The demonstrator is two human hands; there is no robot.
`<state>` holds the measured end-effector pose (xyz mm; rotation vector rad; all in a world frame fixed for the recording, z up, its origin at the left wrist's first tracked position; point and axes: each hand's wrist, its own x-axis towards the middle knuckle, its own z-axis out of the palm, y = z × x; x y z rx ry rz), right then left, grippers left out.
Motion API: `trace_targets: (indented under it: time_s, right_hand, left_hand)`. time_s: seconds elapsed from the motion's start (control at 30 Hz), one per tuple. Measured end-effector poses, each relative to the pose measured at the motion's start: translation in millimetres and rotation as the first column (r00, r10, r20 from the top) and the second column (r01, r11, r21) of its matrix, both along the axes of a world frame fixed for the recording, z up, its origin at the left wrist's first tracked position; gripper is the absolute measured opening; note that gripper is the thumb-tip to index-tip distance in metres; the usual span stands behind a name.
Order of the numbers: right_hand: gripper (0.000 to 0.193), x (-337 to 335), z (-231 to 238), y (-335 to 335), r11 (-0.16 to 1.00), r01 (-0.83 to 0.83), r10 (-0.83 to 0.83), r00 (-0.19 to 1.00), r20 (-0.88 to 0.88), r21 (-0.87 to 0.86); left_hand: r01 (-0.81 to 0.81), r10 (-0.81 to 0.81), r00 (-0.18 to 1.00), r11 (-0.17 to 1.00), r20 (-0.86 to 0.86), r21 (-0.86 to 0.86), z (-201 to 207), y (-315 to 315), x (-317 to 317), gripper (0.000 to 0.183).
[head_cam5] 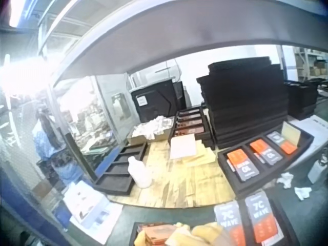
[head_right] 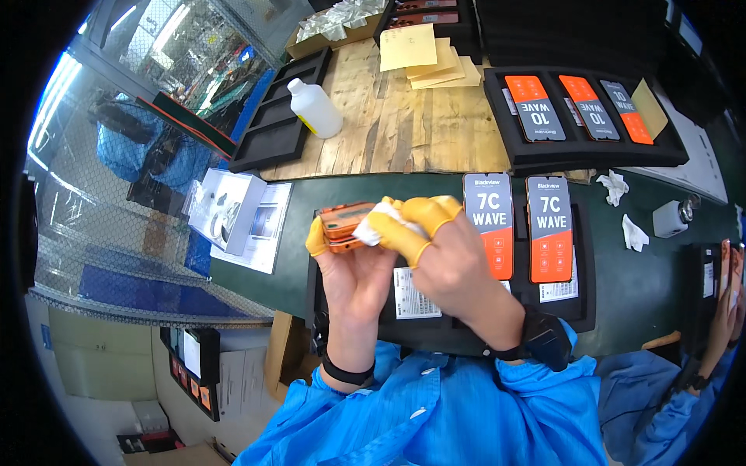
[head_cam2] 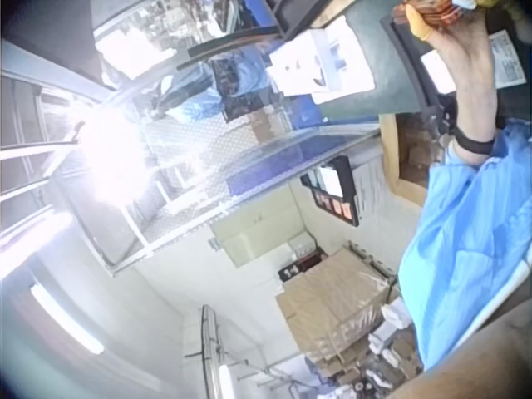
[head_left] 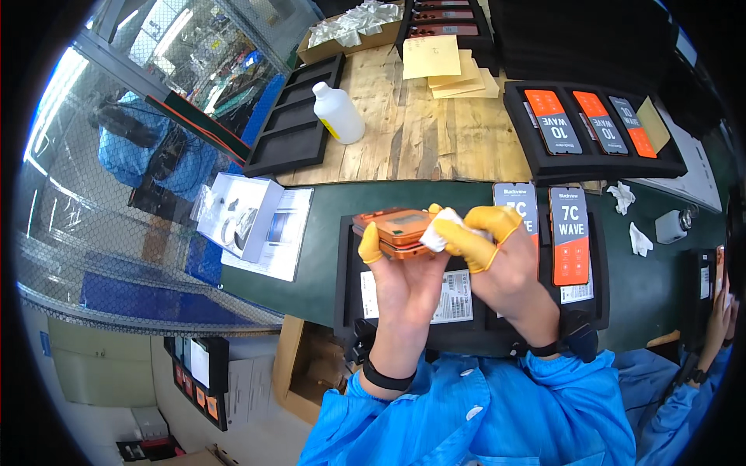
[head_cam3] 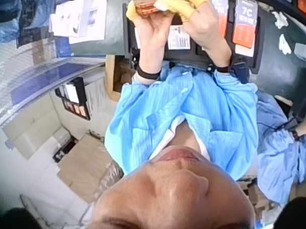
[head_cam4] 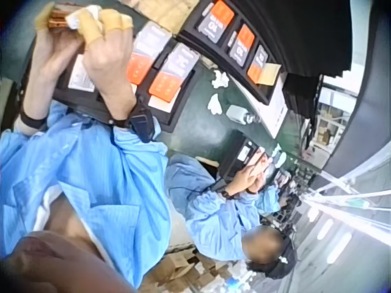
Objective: Cleaning and inspecting the exterior of orange mobile phones at an assembly line station.
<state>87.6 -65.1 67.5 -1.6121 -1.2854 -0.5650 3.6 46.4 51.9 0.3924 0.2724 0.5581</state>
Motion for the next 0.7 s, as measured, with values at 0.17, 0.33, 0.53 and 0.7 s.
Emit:
trace_targets:
  time_s: [0.17,0.33,0.53,0.7]
  right_hand:
    - [0.032,24,-28,-14,0.975,0.221,-0.222,0.973,-0.058,-0.030]
    - [0.021,25,-16,-11,0.983,0.167,-0.127,0.917,-0.379,0.073]
    - [0.012,18,-11,-9,0.990,0.011,0.082,0.768,-0.635,0.141]
    - [0.016,14,-13,-12,0.974,-0.063,0.215,0.584,-0.783,0.220]
  left_hand:
    - [0.042,-0.009,0.982,0.985,0.189,-0.170,3,20,-8,0.053]
    - [0.093,-0.002,0.978,0.898,0.207,-0.431,1,29,-6,0.058]
    - [0.130,-0.026,0.969,0.899,0.244,-0.418,2,27,-9,0.060]
    - [0.122,-0.027,0.972,0.907,0.232,-0.404,-1,25,-7,0.061]
